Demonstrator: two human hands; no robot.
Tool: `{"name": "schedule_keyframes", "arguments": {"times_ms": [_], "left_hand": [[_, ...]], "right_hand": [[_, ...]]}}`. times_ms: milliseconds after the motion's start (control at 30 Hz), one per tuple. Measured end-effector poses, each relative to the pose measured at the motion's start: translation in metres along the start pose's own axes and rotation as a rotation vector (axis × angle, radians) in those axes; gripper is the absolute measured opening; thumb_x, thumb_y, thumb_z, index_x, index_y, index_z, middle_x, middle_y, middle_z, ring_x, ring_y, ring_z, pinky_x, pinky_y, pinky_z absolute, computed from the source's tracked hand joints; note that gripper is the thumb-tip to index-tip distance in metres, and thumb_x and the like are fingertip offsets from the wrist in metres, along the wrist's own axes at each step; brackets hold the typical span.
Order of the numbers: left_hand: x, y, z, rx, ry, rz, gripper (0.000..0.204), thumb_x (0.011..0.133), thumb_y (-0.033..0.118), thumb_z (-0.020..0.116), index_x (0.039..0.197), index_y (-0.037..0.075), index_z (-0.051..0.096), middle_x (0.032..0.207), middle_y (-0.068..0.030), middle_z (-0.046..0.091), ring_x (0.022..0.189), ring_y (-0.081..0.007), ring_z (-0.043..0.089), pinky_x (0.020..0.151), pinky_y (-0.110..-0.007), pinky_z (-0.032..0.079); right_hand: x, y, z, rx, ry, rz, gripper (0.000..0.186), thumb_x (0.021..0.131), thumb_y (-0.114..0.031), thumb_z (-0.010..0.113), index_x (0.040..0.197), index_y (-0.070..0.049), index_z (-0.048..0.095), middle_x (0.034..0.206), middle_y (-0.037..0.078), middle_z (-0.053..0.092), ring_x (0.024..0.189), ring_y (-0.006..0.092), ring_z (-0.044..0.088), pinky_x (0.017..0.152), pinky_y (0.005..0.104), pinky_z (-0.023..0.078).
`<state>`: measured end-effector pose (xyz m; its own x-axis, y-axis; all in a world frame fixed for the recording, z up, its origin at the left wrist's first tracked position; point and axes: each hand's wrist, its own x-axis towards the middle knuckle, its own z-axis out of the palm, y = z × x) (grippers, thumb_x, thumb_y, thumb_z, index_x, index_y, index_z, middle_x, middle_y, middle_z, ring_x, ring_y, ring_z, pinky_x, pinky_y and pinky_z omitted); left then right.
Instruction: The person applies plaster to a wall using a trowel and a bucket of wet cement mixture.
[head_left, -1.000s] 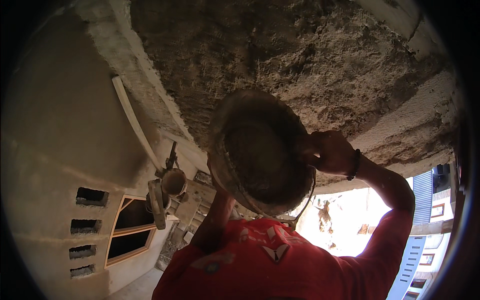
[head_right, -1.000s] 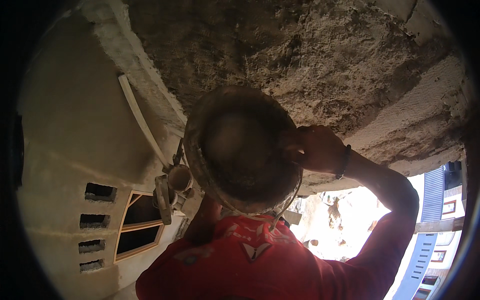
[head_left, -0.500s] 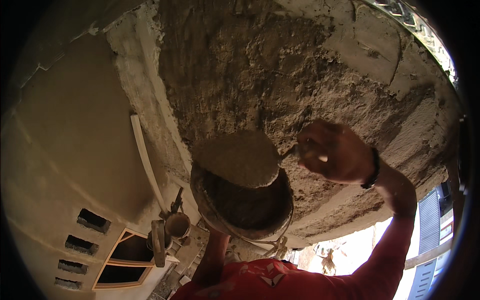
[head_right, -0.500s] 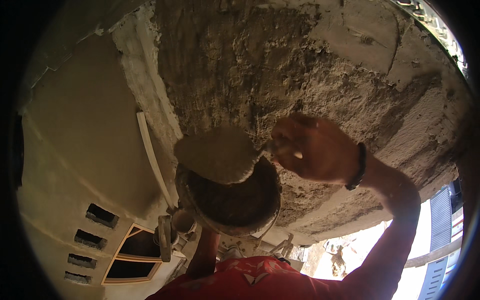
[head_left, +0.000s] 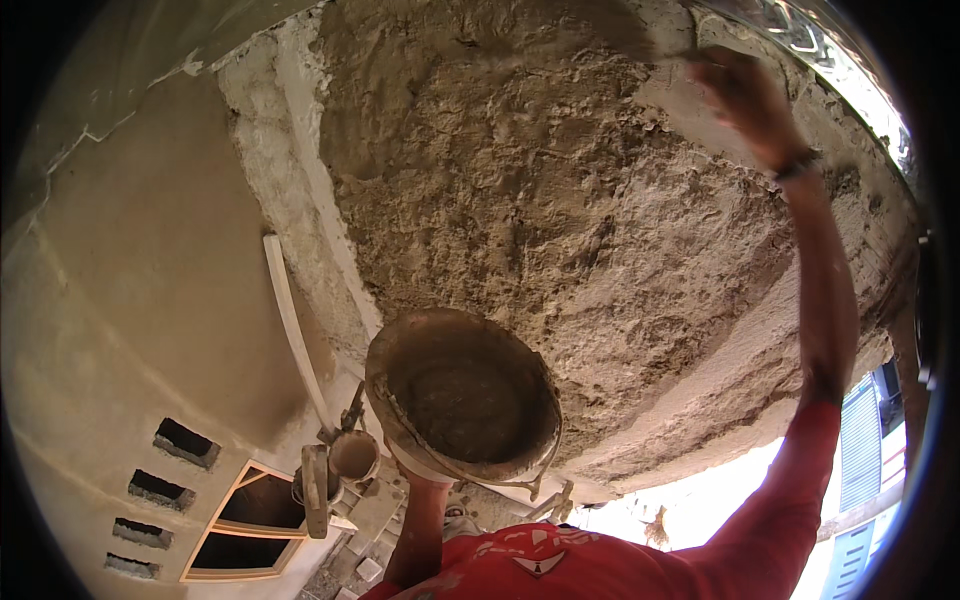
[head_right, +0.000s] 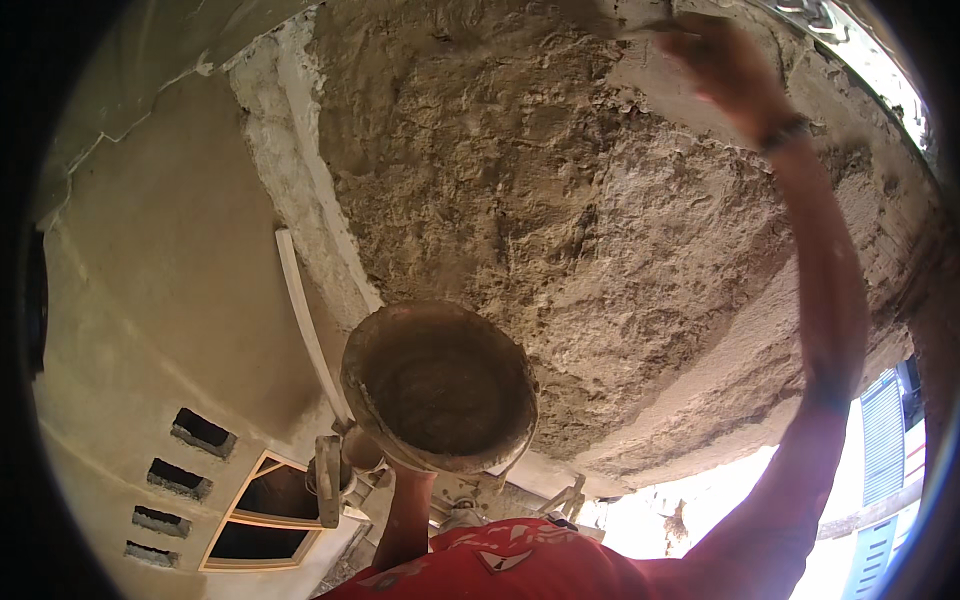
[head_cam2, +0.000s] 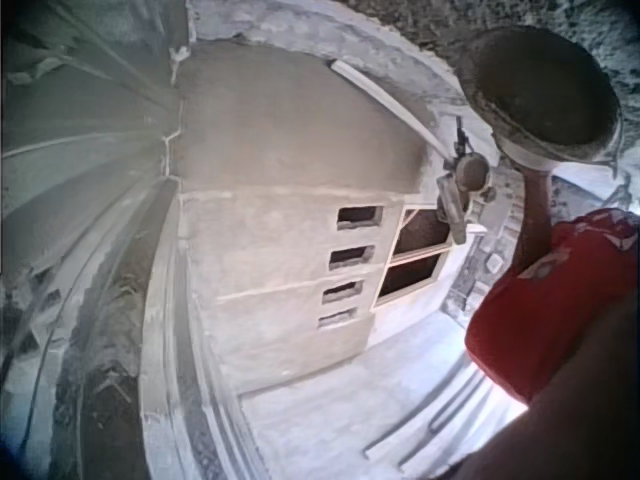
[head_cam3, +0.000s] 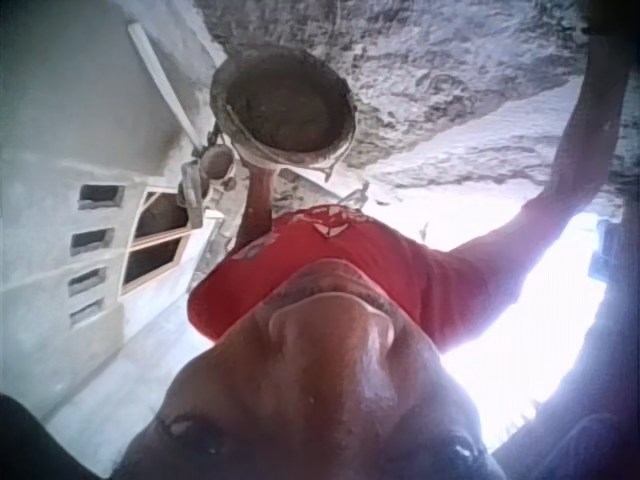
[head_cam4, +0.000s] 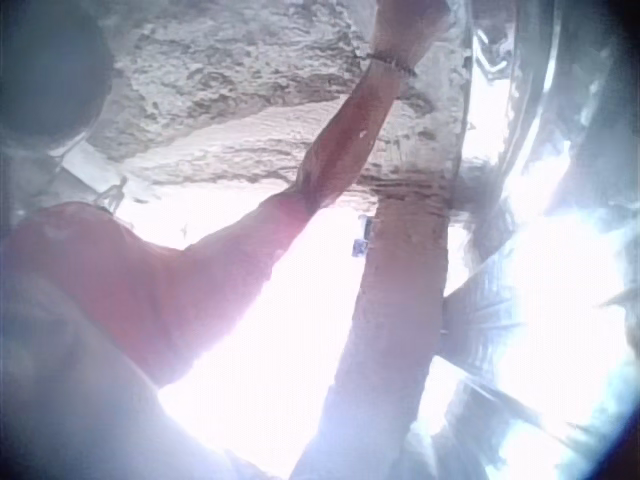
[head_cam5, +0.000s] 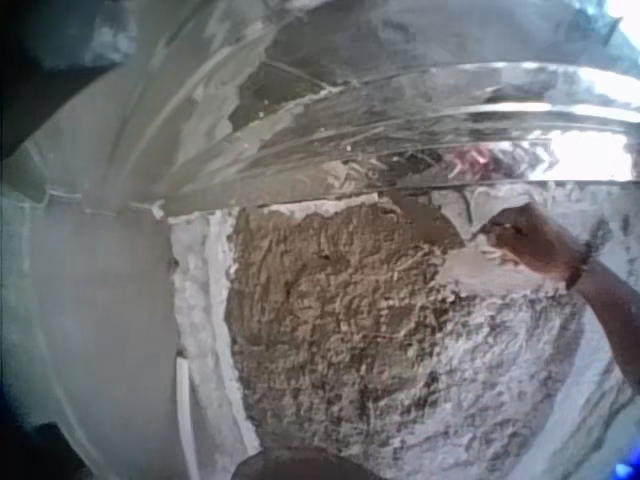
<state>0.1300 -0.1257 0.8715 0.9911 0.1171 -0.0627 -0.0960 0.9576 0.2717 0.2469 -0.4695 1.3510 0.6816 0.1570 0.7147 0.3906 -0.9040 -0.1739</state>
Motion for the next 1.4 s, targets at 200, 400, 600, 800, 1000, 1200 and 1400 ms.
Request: {"name": "schedule_keyframes", "arguments": {"times_ms": [200,400,600,800,1000,1200,1400], "left_hand": [[0.006,-0.015,-0.009,0.029,-0.226,-0.041,0.069,0.092,0.063,0.033,0.147,0.022,0.032,0.150,-0.0060,0.034,0.135,-0.0298,0.035,0.110,-0.049,0.033],[0.016,-0.046,-0.014,0.018,-0.058,-0.242,0.069,0.092,0.063,0.030,0.146,0.021,0.034,0.150,-0.0066,0.034,0.136,-0.0306,0.034,0.109,-0.050,0.034],[0.011,-0.071,-0.009,0.011,-0.137,-0.351,0.063,0.094,0.058,0.026,0.144,0.020,0.034,0.144,-0.0078,0.041,0.131,-0.0299,0.041,0.107,-0.050,0.037],[0.001,-0.084,-0.020,0.606,-0.302,-0.065,0.062,0.095,0.059,0.028,0.143,0.020,0.036,0.143,-0.0062,0.042,0.131,-0.0269,0.041,0.108,-0.047,0.036],[-0.006,-0.074,-0.051,-0.094,-0.126,-0.389,0.063,0.096,0.058,0.030,0.144,0.017,0.035,0.143,-0.0046,0.042,0.131,-0.0258,0.041,0.108,-0.045,0.035],[-0.011,-0.068,-0.061,-0.148,-0.113,-0.356,0.063,0.096,0.058,0.030,0.144,0.017,0.035,0.143,-0.0046,0.043,0.130,-0.0256,0.041,0.108,-0.045,0.035],[-0.016,-0.061,-0.065,-0.143,-0.093,-0.307,0.064,0.096,0.057,0.030,0.145,0.016,0.034,0.143,-0.0046,0.043,0.130,-0.0255,0.042,0.108,-0.045,0.036]], "right_hand": [[-0.051,0.009,-0.025,-0.259,0.181,-0.079,0.032,0.093,-0.028,0.057,0.114,-0.005,0.064,0.092,0.009,0.069,0.060,0.0132,0.061,0.059,0.0280,0.051],[-0.150,-0.014,0.015,0.033,-0.346,-0.300,0.028,0.090,-0.029,0.062,0.097,-0.002,0.064,0.093,0.013,0.067,0.079,0.0214,0.065,0.067,0.0352,0.054],[-0.235,-0.029,0.082,-0.547,-0.480,-0.565,0.019,0.082,-0.020,0.063,0.100,-0.014,0.063,0.071,0.004,0.051,0.071,0.0218,0.058,0.059,0.0348,0.050],[-0.291,-0.013,0.127,-0.296,-0.894,-0.384,0.029,0.083,-0.027,0.060,0.108,-0.013,0.061,0.077,0.009,0.061,0.073,0.0277,0.063,0.061,0.0412,0.052],[-0.308,-0.025,0.154,-0.113,-1.153,-0.236,0.026,0.090,-0.031,0.053,0.108,-0.015,0.063,0.077,0.014,0.064,0.071,0.0328,0.065,0.059,0.0457,0.053],[-0.317,-0.017,0.166,0.303,-0.828,-0.333,0.024,0.082,-0.019,0.064,0.105,-0.015,0.067,0.085,0.009,0.068,0.073,0.0293,0.066,0.065,0.0414,0.053],[-0.319,-0.015,0.175,0.362,-0.825,-0.127,0.033,0.081,-0.025,0.063,0.112,-0.013,0.064,0.083,0.011,0.068,0.074,0.0301,0.067,0.066,0.0407,0.055]]}}
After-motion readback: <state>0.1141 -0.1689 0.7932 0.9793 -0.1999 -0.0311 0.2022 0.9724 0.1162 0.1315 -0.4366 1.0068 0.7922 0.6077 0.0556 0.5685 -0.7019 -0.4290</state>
